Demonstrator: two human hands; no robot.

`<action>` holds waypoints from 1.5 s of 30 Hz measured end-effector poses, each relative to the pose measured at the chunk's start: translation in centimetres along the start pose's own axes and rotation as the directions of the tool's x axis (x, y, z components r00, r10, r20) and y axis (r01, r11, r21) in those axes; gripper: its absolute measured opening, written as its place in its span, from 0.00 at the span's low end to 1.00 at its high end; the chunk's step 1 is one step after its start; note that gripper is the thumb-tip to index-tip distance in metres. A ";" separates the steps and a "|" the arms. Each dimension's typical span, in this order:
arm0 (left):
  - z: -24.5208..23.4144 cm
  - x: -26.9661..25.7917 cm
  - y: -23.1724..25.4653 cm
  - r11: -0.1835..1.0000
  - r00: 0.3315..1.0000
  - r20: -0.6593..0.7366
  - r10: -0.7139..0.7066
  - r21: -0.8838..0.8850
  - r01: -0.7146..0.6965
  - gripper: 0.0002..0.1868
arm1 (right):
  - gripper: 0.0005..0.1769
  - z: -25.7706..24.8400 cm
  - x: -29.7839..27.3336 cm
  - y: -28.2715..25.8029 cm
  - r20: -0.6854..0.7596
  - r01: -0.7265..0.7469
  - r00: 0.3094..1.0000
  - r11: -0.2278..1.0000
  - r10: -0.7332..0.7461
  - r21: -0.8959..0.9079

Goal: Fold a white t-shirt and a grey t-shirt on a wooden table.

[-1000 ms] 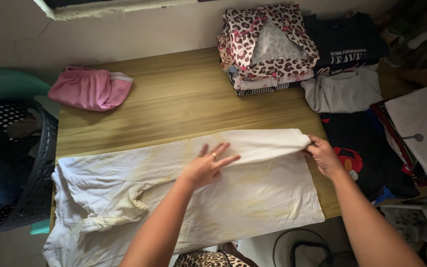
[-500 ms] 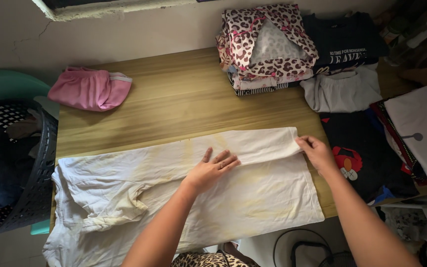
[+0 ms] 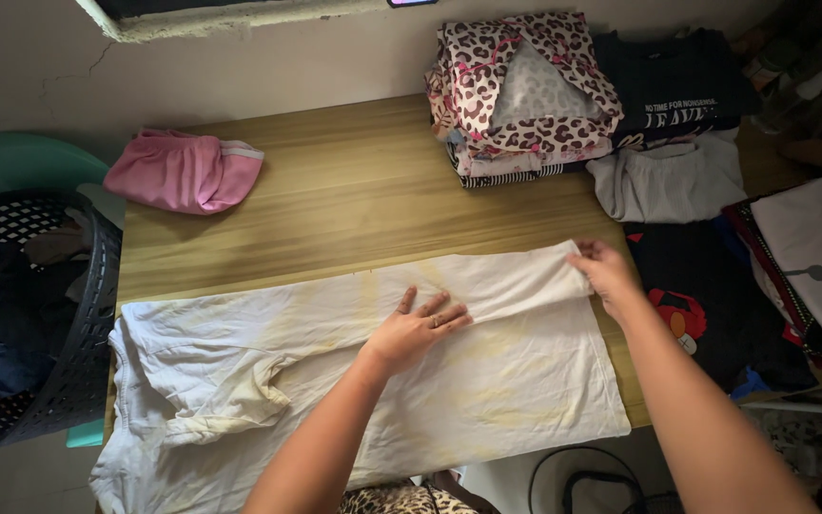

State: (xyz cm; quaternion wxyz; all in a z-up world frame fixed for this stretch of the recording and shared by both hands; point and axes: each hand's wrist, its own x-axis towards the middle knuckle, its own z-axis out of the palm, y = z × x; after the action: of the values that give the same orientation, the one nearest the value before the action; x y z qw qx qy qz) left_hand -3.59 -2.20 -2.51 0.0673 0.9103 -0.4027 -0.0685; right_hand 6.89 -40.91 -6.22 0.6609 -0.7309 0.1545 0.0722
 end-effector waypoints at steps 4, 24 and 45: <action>0.2 -0.1 -0.1 1.000 1.000 -0.031 -0.002 0.007 0.002 0.41 | 0.15 -0.5 -0.8 0.6 -0.001 0.020 1.000 0.974 -0.020 0.226; 8.6 17.9 4.4 0.927 0.825 -0.433 -0.364 -0.255 0.275 0.32 | 0.12 -2.4 -2.3 -2.6 0.397 -0.020 0.916 0.986 -0.049 0.168; -5.9 15.7 1.6 0.580 0.818 -0.339 -0.465 -0.815 -0.008 0.20 | 0.42 -1.1 0.7 0.2 0.469 0.253 0.883 0.858 -0.015 -0.448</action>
State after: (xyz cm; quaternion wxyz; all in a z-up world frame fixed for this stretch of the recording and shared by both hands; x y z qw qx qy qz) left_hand 6.79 -14.48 2.41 0.5551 0.8143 -0.1697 0.0022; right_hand 7.39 -42.16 -6.50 0.4714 -0.8481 -0.0791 0.2288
